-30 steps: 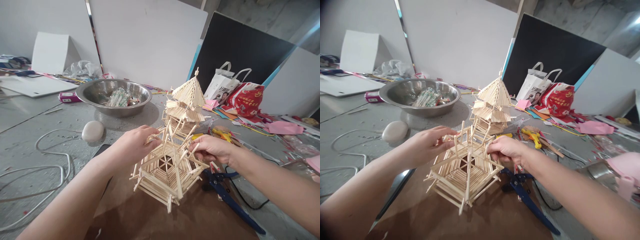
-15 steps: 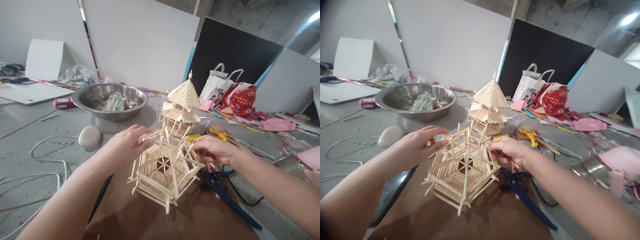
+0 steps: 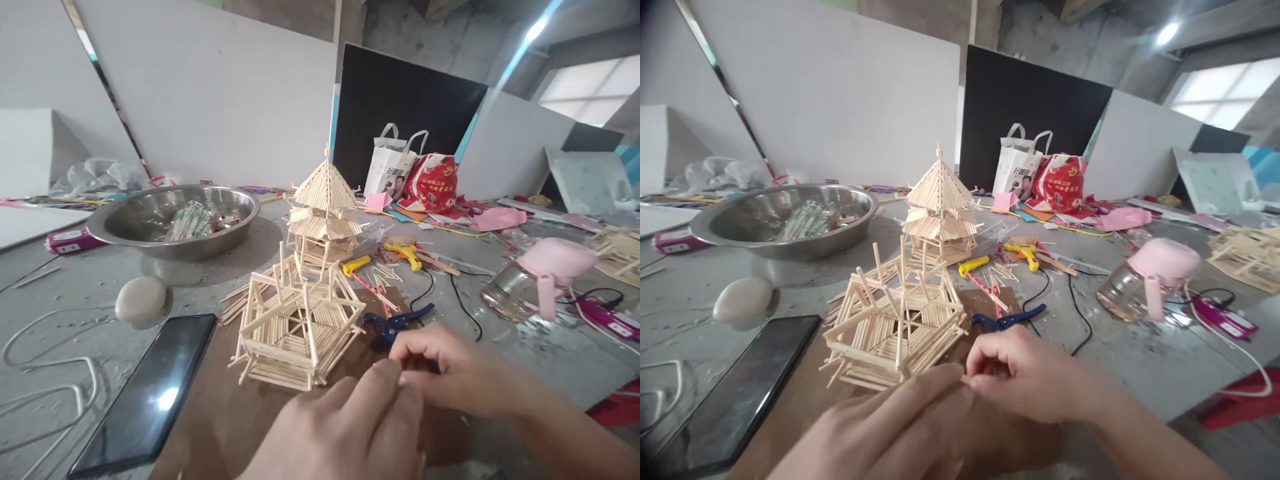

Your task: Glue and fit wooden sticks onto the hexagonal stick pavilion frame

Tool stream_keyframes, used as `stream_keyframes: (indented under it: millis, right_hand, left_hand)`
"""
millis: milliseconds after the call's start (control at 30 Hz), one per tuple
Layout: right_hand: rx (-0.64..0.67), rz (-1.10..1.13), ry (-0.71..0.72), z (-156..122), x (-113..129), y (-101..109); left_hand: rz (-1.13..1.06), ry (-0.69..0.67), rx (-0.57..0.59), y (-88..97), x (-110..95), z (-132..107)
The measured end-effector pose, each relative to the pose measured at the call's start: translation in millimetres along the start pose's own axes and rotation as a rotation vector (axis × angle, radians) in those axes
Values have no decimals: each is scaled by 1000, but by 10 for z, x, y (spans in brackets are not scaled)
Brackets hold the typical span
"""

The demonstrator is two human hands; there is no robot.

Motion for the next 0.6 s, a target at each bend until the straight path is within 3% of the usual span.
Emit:
stream_keyframes:
  millis: [133, 333, 433, 500, 600]
  right_hand:
    - [-20, 54, 36, -122, -30, -53]
    - [0, 159, -35, -71, -203, -143]
    - [-5, 128, 18, 28, -290, -106]
    - [-52, 33, 56, 140, -412, -19]
    - [-272, -183, 24, 338, -706, 142]
  left_hand:
    - [69, 56, 107, -340, -96, 104]
    - [179, 140, 247, -500, -30, 11]
    - [118, 299, 268, -634, 14, -62]
    - [36, 432, 206, -741, 53, -113]
    - [-37, 495, 184, -888, 117, -190]
Point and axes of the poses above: each hand's wrist, its own z-axis towards the middle knuckle, its own y-axis out of the back of the hand, x = y × z, the point moved 1 cm from there along z, towards the middle knuckle, and after that the axes turned 13 degrees about -x, right-handed, at the moved point
